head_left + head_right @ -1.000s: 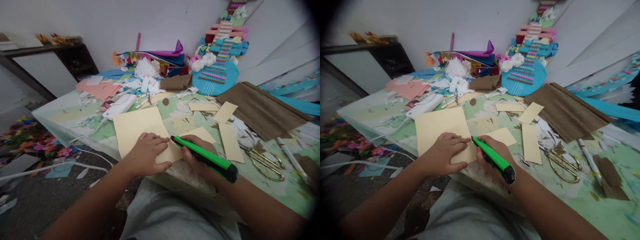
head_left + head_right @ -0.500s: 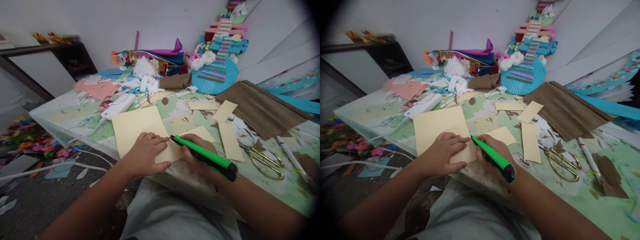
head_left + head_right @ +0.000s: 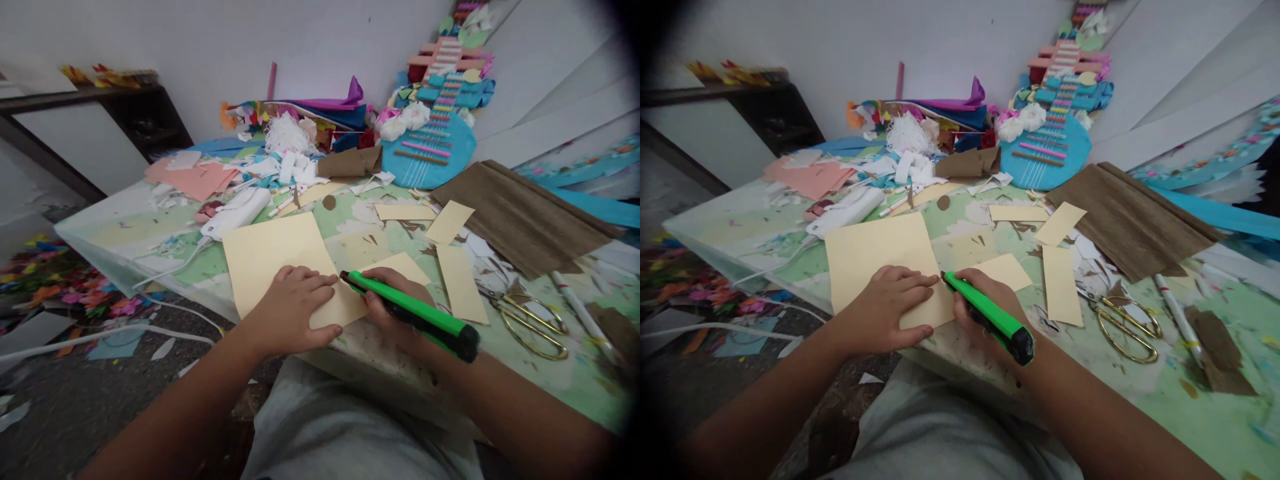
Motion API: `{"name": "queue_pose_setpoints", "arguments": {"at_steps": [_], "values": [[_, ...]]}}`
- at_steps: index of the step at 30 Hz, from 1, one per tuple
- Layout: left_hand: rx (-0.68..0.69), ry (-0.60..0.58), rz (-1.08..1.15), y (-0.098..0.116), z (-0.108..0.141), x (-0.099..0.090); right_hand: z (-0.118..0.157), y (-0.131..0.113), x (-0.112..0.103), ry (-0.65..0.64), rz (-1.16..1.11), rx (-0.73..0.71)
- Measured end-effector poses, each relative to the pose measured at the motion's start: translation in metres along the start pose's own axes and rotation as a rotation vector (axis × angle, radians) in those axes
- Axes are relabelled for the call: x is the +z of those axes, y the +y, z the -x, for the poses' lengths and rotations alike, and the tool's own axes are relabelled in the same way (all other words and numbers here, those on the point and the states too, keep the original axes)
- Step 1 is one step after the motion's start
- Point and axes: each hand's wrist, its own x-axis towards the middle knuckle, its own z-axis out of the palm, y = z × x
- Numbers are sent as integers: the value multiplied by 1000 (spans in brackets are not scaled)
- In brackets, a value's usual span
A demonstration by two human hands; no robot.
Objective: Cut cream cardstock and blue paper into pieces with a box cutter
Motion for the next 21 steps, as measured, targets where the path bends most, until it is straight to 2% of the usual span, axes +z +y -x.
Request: {"name": "queue_pose_setpoints", "arguments": {"at_steps": [21], "values": [[6,14,-5,-1,1,2,1,3,4,19,-29,-45]]}}
